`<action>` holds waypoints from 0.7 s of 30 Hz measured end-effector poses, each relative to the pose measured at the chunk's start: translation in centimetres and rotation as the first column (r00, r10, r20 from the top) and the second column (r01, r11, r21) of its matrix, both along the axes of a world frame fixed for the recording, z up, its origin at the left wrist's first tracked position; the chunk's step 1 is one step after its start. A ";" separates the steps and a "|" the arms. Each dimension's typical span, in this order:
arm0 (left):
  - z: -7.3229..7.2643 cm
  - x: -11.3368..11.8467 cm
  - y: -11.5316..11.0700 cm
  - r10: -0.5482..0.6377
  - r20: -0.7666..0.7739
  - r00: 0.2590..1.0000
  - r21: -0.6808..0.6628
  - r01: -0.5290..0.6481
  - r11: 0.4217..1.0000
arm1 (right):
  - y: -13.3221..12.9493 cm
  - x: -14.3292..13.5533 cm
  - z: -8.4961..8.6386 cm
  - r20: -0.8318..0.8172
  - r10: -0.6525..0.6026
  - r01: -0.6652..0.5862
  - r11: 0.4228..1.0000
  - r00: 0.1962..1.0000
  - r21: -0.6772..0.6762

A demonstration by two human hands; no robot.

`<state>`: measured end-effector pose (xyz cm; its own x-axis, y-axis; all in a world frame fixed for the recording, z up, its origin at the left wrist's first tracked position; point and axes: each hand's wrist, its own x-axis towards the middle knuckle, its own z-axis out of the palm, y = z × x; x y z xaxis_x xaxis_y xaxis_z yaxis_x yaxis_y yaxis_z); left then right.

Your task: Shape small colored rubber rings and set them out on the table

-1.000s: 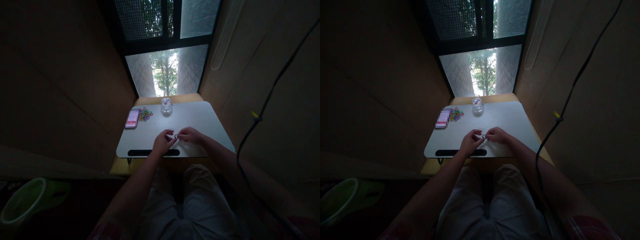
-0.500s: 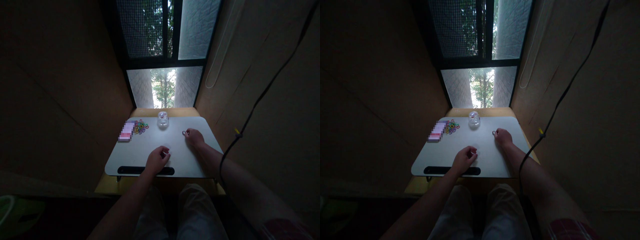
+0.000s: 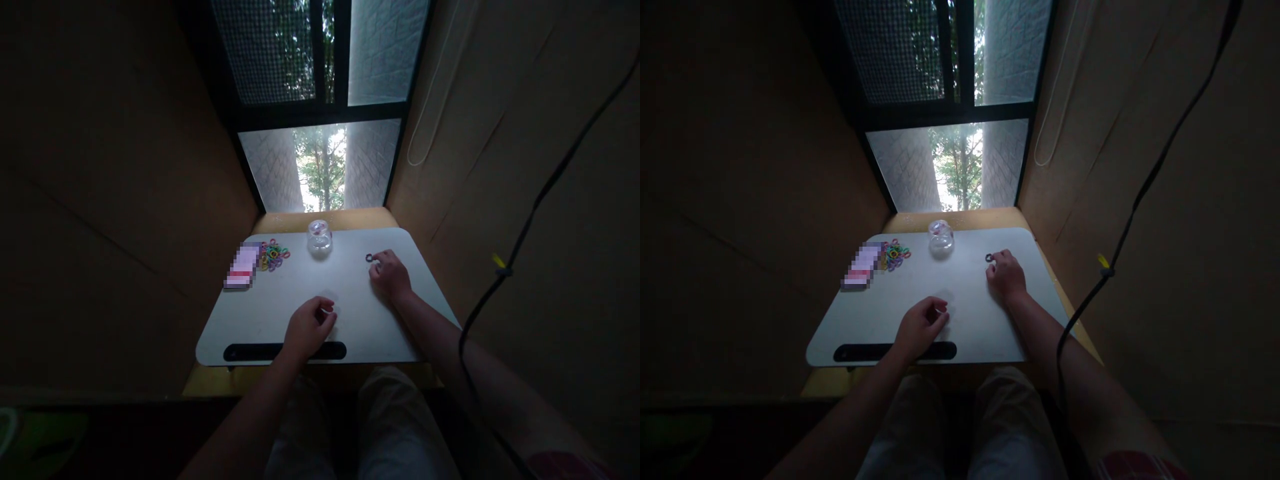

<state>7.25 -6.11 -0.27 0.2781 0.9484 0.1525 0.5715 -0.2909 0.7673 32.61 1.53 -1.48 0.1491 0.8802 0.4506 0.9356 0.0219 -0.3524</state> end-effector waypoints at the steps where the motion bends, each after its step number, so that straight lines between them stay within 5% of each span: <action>1: 0.0 0.0 0.0 0.000 -0.006 1.000 -0.001 0.000 1.000 | -0.2 0.0 0.0 0.029 0.021 -0.021 1.000 0.999 0.003; 13: 0.1 0.1 0.1 0.006 -0.031 1.000 0.004 -0.005 1.000 | -0.9 -3.0 1.0 0.141 0.167 -0.139 0.971 0.976 -0.195; 21: 0.2 0.2 -0.1 0.016 -0.029 0.999 -0.012 -0.016 1.000 | -1.7 -4.1 -0.5 0.184 0.153 -0.110 0.968 0.971 -0.226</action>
